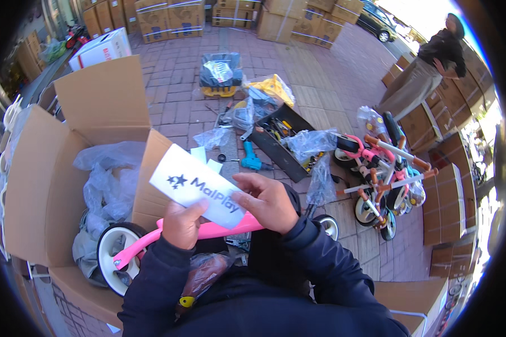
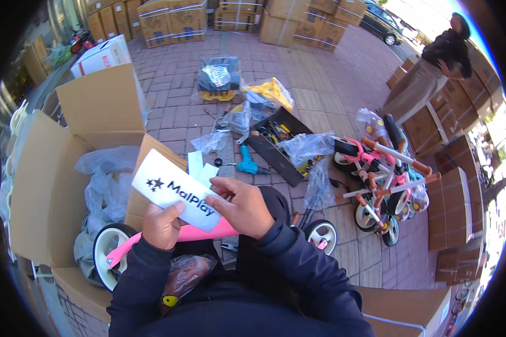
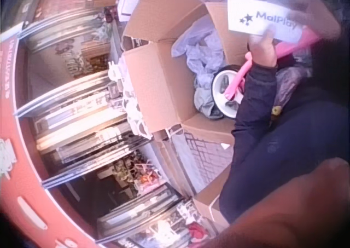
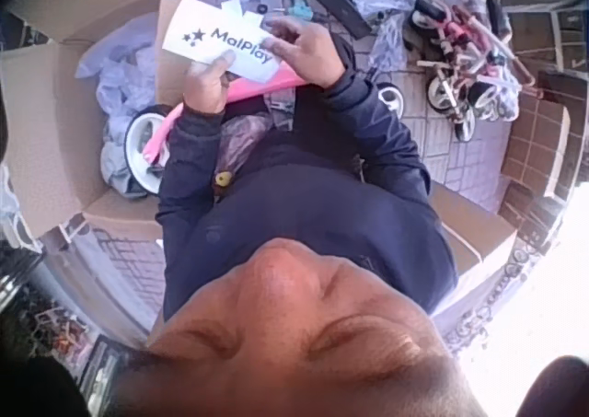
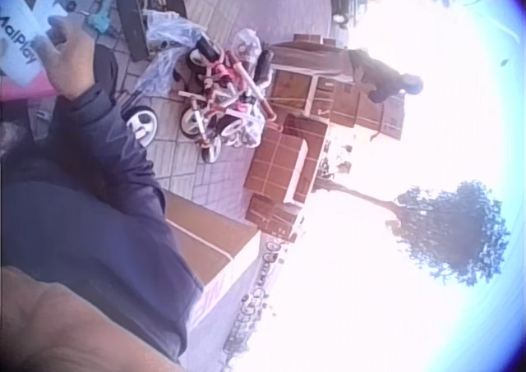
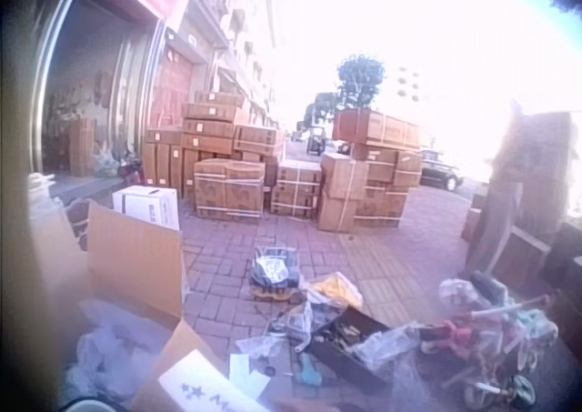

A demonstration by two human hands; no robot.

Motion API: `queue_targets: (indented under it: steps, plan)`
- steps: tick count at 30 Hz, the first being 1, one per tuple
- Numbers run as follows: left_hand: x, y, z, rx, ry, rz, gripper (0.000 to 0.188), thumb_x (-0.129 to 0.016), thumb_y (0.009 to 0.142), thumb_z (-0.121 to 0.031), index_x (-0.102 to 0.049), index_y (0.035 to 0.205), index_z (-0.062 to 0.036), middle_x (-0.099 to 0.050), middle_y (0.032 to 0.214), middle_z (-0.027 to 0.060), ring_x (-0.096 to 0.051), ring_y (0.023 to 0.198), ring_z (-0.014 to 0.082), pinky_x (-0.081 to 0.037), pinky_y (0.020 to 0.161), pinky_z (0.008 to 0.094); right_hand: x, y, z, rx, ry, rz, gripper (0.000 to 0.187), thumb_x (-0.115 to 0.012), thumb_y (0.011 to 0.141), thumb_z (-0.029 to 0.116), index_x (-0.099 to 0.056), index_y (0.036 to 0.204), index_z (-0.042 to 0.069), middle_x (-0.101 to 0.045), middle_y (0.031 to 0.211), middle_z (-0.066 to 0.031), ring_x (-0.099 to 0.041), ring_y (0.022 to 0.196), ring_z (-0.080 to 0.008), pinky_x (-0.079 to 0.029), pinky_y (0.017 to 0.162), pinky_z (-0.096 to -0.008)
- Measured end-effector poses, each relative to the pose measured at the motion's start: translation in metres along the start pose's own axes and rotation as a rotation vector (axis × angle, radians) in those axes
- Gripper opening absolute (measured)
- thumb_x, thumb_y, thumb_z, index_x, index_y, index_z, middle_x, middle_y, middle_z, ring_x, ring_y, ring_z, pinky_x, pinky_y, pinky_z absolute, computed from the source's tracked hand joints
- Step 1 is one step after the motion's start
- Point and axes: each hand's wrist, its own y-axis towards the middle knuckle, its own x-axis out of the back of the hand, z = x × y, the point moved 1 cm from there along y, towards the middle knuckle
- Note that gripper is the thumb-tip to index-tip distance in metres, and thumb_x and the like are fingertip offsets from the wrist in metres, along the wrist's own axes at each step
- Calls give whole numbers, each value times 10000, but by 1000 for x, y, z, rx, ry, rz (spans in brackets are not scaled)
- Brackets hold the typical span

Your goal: The person assembles a pink children's tricycle by attaching the handlebar stem to the frame, inserting a black cap, and securing the connection. They then place the assembled tricycle into a cardboard box and begin unpacking a yellow plastic part.

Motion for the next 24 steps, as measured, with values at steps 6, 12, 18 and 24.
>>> queue_targets:
  steps: [6,12,18,24]
  plan:
    - [-3,1,-14,-22,16,-125,446,-585,949,-59,-461,1367,38,-664,1189,194,-726,1006,304,-629,821,420,122,-1,-44,-502,-650,-868,640,-718,907,227,-454,1411,-67,-709,1049,-194,-678,943,-418,-547,829,-450]
    - [-7,4,3,66,20,-9,409,-582,960,-43,-481,1349,31,-673,1197,176,-720,1035,308,-634,822,423,55,-18,-12,166,-273,-132,478,-771,895,121,-619,1319,-39,-706,1090,-99,-631,861,-125,-533,789,-276]
    - [-9,-1,0,65,21,80,451,-669,939,-86,-501,1333,51,-670,1190,161,-700,1032,261,-609,848,373,-7,13,15,-168,361,101,480,-696,918,-6,-537,1364,-84,-724,1086,-147,-675,951,-132,-557,839,-282]
    - [-7,-5,-3,133,156,35,431,-688,895,-66,-548,1289,38,-690,1154,149,-711,951,242,-626,753,355,-25,10,14,-108,334,-90,350,-698,905,-29,-589,1237,-30,-702,1083,-128,-682,907,-146,-554,796,-263]
